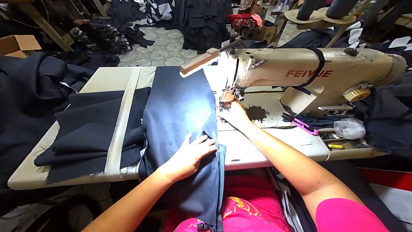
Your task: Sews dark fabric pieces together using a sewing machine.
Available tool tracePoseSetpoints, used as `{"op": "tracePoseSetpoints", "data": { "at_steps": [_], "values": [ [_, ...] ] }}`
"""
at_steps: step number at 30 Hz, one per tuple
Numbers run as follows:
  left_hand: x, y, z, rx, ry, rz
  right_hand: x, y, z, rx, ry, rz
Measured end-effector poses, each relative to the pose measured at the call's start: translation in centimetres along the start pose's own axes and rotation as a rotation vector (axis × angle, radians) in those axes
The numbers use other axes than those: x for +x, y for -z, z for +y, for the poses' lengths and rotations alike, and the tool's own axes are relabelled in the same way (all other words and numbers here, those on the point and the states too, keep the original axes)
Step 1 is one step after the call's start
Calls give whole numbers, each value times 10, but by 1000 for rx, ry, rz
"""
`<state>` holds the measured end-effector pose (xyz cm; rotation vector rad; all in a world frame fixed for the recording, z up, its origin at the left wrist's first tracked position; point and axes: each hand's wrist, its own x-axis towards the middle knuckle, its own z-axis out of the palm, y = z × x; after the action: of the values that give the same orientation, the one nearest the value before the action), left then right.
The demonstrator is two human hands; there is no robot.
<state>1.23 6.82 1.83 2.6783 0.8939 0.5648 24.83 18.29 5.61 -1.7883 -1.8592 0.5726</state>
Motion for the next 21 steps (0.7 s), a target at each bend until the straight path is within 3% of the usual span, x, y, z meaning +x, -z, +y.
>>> {"op": "tracePoseSetpoints", "data": {
  "at_steps": [10, 17, 21],
  "values": [
    [5, -2, 2, -17, 18, 10, -5, 4, -8, -161, -107, 55],
    [13, -4, 4, -21, 11, 24, -21, 14, 12, -50, 109, 45],
    [13, -5, 4, -16, 19, 30, -7, 7, 13, -98, 74, 23]
  ]
}}
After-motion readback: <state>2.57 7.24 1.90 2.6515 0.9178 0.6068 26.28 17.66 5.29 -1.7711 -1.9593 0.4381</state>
